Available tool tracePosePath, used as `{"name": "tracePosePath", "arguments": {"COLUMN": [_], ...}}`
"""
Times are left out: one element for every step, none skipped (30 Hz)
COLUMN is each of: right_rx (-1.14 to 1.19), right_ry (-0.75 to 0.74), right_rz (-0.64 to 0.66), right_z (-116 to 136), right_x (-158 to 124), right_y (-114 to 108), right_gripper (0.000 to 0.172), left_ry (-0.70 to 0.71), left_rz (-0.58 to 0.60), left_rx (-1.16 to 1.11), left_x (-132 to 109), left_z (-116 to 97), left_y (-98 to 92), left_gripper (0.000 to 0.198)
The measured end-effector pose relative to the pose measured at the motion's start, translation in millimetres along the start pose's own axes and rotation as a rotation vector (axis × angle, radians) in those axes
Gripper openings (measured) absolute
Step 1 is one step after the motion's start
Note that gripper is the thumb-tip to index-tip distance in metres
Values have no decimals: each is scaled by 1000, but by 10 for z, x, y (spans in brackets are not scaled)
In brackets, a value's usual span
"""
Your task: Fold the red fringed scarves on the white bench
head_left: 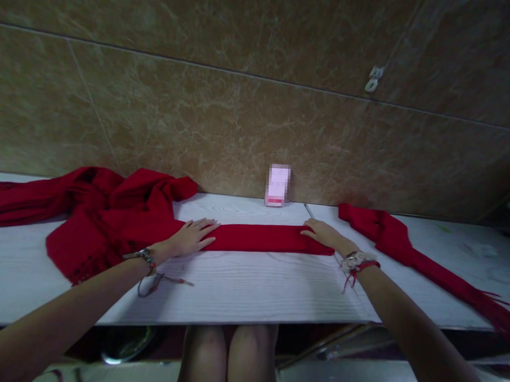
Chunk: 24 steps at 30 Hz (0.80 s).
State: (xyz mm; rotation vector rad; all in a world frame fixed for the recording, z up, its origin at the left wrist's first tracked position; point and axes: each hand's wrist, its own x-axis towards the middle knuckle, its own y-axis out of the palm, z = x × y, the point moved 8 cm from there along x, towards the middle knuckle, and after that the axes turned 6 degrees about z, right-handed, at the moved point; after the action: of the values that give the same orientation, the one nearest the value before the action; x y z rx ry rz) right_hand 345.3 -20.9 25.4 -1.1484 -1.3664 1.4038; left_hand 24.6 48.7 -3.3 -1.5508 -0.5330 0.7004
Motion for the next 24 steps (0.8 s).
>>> {"name": "tracePosePath", "arguments": {"right_rx": [-1, 4, 14, 21, 15, -5, -37, -74, -109, -136, -148, -151, -148, -138, -121, -98, -72, -45, -22, -7, 0, 1, -5, -15], "right_ry": [-17, -32, -42, -47, -49, -49, -48, -44, -39, -33, -25, -14, 0, 15, 29, 41, 50, 56, 64, 75, 95, 124, 166, 216], "right_rz": [18, 44, 71, 94, 102, 88, 57, 19, -17, -42, -49, -36, -9, 23, 56, 88, 115, 129, 131, 121, 108, 99, 95, 96], "right_z": [1, 2, -2, -11, -23, -37, -50, -62, -73, -83, -96, -112, -131, -154, -180, -206, -233, -260, -289, -323, -363, -408, -461, -514], "right_x": [8, 17, 27, 35, 40, 42, 38, 28, 11, -12, -36, -60, -82, -101, -115, -123, -123, -116, -101, -80, -56, -33, -13, 2], "right_y": [-3, -10, -25, -51, -93, -148, -213, -272, -317, -343, -345, -326, -297, -267, -243, -231, -233, -251, -282, -319, -350, -366, -364, -343], "right_gripper": [27, 27, 26, 25, 23, 22, 20, 19, 19, 20, 22, 24, 25, 25, 25, 25, 25, 25, 25, 26, 27, 27, 27, 26], "left_ry": [12, 22, 27, 24, 17, 9, 4, 8, 21, 37, 50, 50, 37, 13, -11, -30, -38, -36, -24, -1, 31, 77, 137, 197], "left_rz": [13, 31, 54, 81, 109, 138, 159, 169, 169, 159, 145, 131, 129, 136, 141, 139, 121, 85, 33, -27, -74, -105, -109, -78], "left_rx": [-13, -26, -34, -35, -26, -9, 10, 28, 39, 36, 22, 0, -28, -58, -84, -96, -94, -79, -56, -31, -13, -7, -10, -15], "left_x": [6, 19, 39, 63, 87, 109, 128, 143, 155, 162, 166, 168, 170, 173, 177, 184, 194, 208, 223, 239, 257, 277, 301, 328], "left_z": [25, 54, 84, 121, 159, 196, 227, 250, 262, 270, 279, 298, 325, 358, 385, 399, 391, 357, 293, 198, 75, -73, -241, -409], "left_y": [-28, -67, -113, -164, -214, -260, -303, -339, -367, -384, -387, -374, -341, -293, -242, -199, -172, -164, -175, -196, -209, -213, -198, -160], "left_gripper": [52, 54, 57, 60, 61, 60, 56, 52, 48, 45, 44, 45, 46, 46, 45, 43, 42, 42, 43, 44, 45, 46, 46, 46]}}
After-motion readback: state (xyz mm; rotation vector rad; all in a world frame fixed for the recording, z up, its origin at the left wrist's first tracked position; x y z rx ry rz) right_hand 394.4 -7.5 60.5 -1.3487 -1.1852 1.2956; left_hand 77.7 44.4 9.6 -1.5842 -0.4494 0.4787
